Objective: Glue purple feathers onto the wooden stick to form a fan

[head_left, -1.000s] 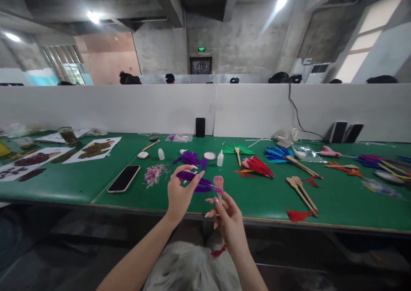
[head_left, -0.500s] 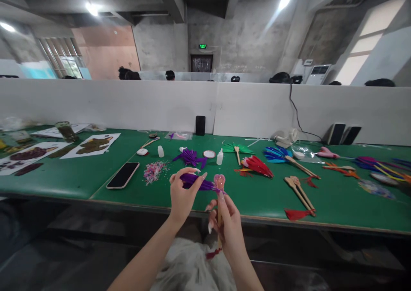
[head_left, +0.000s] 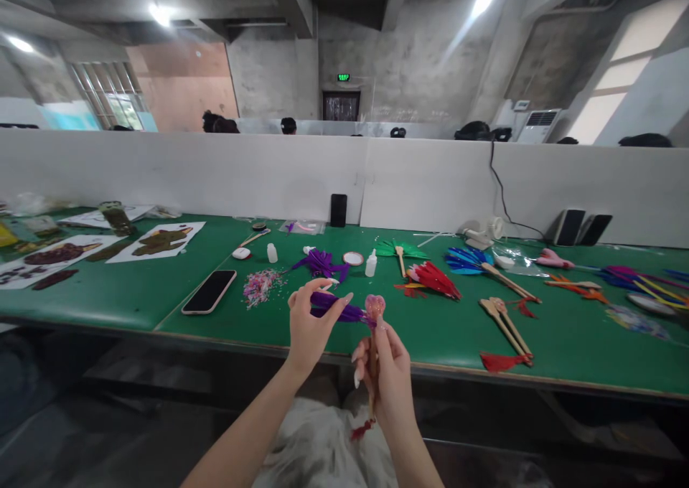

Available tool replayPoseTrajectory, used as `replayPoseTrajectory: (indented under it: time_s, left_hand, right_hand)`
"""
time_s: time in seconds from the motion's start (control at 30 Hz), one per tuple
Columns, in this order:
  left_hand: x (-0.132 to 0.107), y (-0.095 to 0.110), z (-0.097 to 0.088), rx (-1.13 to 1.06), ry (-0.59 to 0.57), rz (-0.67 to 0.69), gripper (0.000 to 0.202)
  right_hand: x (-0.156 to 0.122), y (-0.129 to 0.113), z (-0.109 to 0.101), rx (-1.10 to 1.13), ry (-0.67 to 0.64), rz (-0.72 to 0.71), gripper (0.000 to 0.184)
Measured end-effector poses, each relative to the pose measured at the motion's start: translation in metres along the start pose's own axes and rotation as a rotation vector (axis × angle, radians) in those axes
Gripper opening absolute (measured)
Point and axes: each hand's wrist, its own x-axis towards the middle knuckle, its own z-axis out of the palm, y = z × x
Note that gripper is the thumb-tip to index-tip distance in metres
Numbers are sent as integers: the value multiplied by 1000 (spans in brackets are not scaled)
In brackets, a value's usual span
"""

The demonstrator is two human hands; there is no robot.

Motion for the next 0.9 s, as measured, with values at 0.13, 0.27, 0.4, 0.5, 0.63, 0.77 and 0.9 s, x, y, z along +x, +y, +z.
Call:
replayPoseTrajectory:
  time_s: [0.13, 0.27, 0.4, 0.5, 0.63, 0.77, 0.9]
  left_hand:
    - [4, -9, -4, -102, -80, -42, 37]
    - [6, -18, -12, -188, -188, -109, 37]
    - [1, -18, -16, -222, -310, -186, 28]
    - [-4, -12, -15, -324, -321, -278, 27]
    - [-5, -1, -13, -368, -301, -331, 31]
    - [-4, 0, -15, -354, -320, -328, 35]
    - [-6, -6, -15, -349, -330, -330, 37]
  right_hand:
    - [0, 3, -2, 1, 40, -17, 41]
    - [1, 3, -4, 3, 73, -3, 44]
    - [0, 2, -5, 17, 95, -7, 43]
    - [0, 3, -8, 23, 99, 3, 42]
    - [0, 3, -10, -18, 103, 22, 43]
    - [-1, 1, -9, -63, 124, -1, 45]
    - [0, 2, -10, -70, 144, -2, 45]
